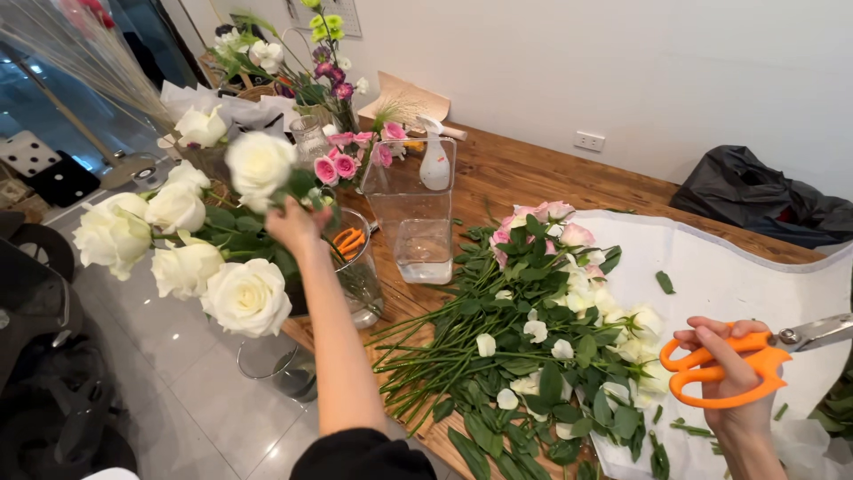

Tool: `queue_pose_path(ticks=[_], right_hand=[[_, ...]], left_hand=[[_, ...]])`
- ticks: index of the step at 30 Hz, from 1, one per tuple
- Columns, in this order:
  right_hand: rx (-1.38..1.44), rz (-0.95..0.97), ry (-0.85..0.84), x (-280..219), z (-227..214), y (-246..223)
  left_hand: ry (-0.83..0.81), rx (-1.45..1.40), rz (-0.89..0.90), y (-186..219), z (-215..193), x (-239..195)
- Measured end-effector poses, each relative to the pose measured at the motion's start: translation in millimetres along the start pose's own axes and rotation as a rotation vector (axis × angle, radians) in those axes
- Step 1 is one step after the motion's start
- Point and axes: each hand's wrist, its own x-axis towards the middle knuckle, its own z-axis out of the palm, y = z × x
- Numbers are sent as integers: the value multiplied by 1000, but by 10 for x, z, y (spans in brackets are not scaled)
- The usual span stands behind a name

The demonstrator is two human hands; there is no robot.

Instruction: The person trims the stems of white roses using orange-handled shears and places the cut flowers into a glass vase. The person repeatedly picks up roses, cuts the stems, and arranges them in the vase.

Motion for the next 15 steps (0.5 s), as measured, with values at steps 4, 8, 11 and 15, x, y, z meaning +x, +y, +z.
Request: queue_pose_path(ticks=[4,8,11,15], right_hand=[[31,22,-29,90,-65,70],[-16,62,6,194,-217,291],[-22,73,16,212,-323,467],[-41,123,26,271,-499,823]], left_hand=[[121,82,-99,-582,-74,129],[290,75,-88,-706,-52,-32],[357,36,-12,-825,-50,-114],[256,102,230,-1075,-43,-272]])
